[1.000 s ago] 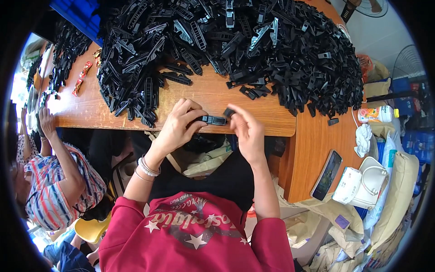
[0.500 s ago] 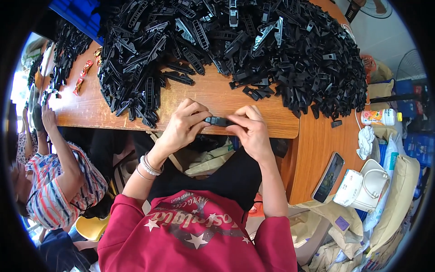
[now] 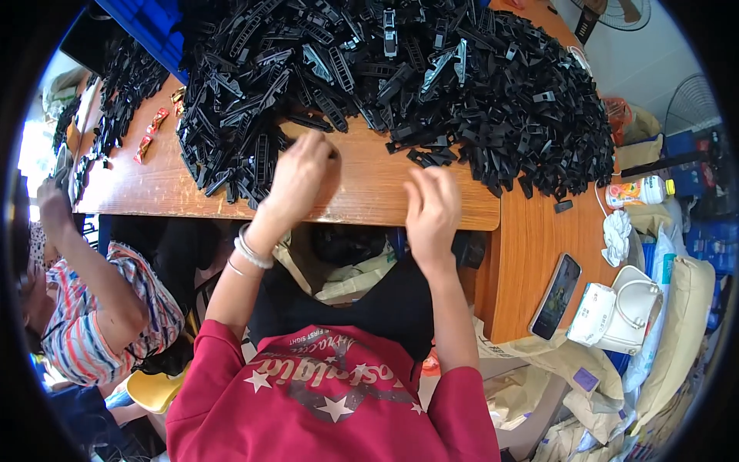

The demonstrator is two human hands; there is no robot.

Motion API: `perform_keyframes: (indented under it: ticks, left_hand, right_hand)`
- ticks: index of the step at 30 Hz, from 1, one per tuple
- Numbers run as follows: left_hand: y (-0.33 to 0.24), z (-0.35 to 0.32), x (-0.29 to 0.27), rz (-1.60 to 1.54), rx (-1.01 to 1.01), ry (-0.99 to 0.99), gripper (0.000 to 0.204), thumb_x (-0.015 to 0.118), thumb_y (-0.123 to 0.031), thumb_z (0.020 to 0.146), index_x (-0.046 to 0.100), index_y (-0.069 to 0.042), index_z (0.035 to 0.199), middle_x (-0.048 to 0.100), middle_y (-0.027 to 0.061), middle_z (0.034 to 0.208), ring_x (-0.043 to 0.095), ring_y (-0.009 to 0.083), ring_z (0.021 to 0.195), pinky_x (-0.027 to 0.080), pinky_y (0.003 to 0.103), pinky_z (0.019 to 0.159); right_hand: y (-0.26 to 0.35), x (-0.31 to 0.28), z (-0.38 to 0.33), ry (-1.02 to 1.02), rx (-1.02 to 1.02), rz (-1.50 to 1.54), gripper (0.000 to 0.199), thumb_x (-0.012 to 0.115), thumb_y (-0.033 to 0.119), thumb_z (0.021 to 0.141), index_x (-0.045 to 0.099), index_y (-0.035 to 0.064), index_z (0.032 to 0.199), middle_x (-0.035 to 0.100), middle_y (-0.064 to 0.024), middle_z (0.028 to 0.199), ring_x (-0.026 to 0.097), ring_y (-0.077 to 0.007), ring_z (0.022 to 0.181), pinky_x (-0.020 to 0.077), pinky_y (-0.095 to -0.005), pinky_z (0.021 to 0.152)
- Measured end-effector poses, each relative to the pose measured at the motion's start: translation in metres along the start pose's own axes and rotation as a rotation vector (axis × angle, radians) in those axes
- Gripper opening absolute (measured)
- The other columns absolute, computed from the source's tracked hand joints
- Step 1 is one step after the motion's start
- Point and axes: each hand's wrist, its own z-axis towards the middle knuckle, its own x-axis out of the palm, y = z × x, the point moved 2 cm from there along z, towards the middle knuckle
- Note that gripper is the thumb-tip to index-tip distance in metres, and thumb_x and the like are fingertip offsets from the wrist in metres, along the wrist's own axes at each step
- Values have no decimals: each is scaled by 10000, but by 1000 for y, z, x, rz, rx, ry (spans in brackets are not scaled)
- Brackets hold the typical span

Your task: Sorting and inspecting a large quantity of black plastic components on a wooden table.

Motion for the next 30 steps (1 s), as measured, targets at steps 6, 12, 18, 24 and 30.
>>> perform_keyframes:
  ticks: [6,12,18,24,30]
  left_hand:
    - [-40,-45,16,-166,164,-117,116,582,-88,730,535,-27,818,487,119,852,562,281,774,508,371,639]
    - [-43,-47,0,-210,84,-318,199,692,-86,758,581,-9,905,523,118,915,539,294,851,483,387,749]
    - [-19,-45,4,-373,-88,-133,219,738,-73,760,676,-15,962,571,104,948,534,308,899,471,383,799]
    - [-12,-50,10,-468,-86,-138,236,755,-92,726,686,-5,934,592,109,967,559,318,949,469,399,834]
    - [-19,-46,18,-568,-39,-129,196,742,-87,737,661,11,886,558,106,960,515,311,919,467,389,802]
  right_hand:
    - [-27,19,18,-35,-109,-194,115,734,45,781,661,47,869,587,-94,981,567,-305,941,445,-413,847]
    - [-28,3,-2,-41,118,131,148,563,60,972,621,3,1096,601,-83,1000,551,-172,820,447,-265,694]
    - [-3,9,-14,244,510,674,257,441,140,1051,618,8,1182,535,5,812,468,-60,687,401,-201,633]
    - [8,15,-8,467,272,517,277,682,-87,821,678,-44,1095,514,-36,848,496,-113,755,407,-229,652]
    - [-13,5,-2,514,227,417,239,680,-89,800,665,-77,1038,558,-80,859,538,-185,803,435,-275,747]
